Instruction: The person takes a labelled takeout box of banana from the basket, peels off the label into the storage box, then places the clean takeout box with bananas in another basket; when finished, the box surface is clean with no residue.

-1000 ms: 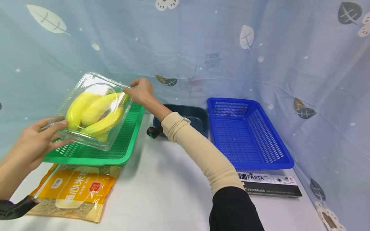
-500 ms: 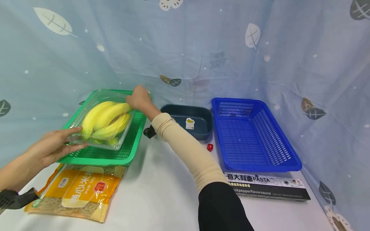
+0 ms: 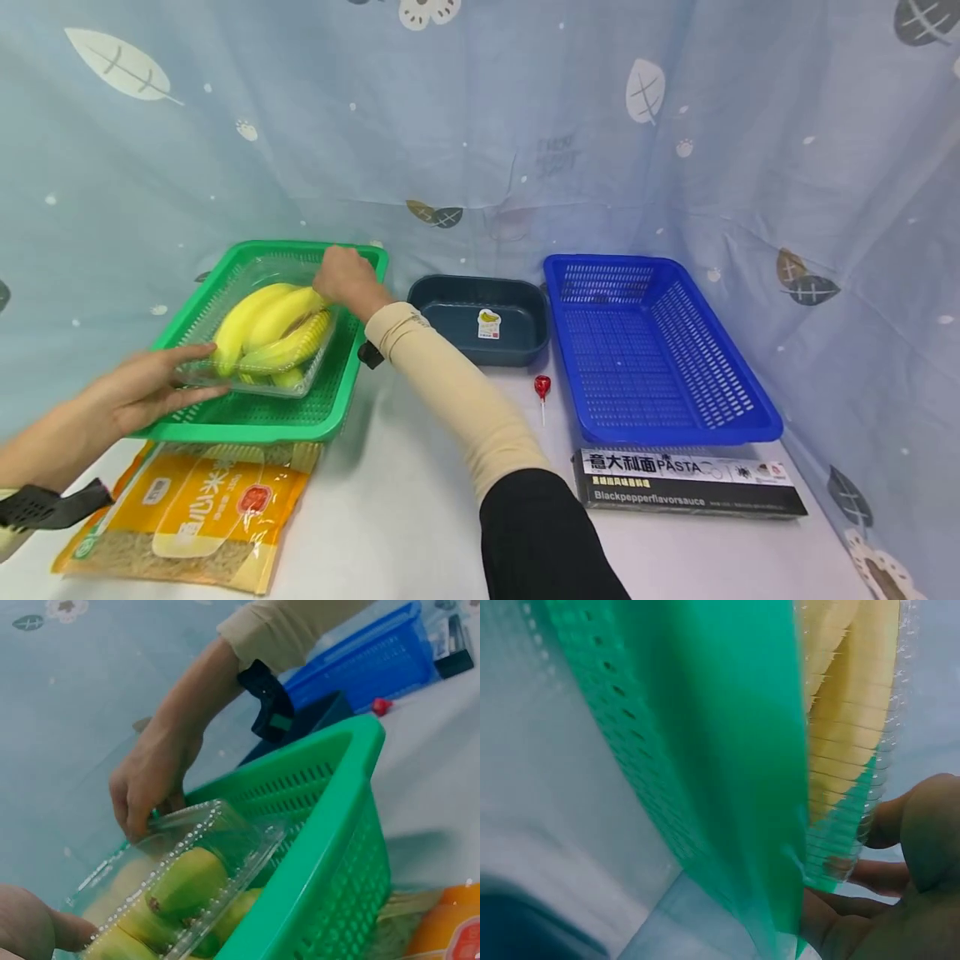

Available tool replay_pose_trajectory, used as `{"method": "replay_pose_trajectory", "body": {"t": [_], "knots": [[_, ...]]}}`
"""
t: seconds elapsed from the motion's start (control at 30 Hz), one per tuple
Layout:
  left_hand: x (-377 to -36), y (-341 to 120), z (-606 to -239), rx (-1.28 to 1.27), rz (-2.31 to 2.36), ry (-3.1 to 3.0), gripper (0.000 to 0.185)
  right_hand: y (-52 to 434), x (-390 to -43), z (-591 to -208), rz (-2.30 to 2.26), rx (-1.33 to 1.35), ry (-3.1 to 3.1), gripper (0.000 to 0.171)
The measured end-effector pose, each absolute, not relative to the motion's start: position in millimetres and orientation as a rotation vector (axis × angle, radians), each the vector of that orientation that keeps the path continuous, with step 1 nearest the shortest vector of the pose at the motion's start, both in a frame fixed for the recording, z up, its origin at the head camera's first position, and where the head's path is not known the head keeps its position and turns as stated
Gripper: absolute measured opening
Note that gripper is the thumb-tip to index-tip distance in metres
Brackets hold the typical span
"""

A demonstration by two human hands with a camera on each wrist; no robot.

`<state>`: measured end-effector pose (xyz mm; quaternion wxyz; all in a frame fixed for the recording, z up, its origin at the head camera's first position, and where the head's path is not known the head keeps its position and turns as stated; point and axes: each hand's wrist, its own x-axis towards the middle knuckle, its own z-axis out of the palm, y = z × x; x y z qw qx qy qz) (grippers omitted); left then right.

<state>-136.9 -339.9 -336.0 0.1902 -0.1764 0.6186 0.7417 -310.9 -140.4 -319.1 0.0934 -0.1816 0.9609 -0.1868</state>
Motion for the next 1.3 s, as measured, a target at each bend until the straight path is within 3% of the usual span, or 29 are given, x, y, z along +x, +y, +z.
{"method": "replay_pose_trajectory", "body": {"t": [0.2,0.5,0.67,0.93,1.3], "knots": [[-142,-342,-340,-0.503,2.075,1.696,0.083,-147,-310,-329,-0.440,-0.600,2.810,0.012],[-143,-342,-342,-0.497,2.041,1.645,0.076,-146,-307,-329,-0.420,-0.640,2.787,0.014],[-143,-336,-343,-0.513,2.060,1.623,0.077,-135,-293,-314,-0.459,-0.802,2.808,0.019],[-155,-326,-338,-0.528,2.103,1.596,0.085,-77,-271,-279,-0.542,-1.024,2.806,0.047],[-135,-342,-324,-0.315,1.929,1.808,0.080,18,-212,-260,-0.613,-1.166,2.882,0.052]]}}
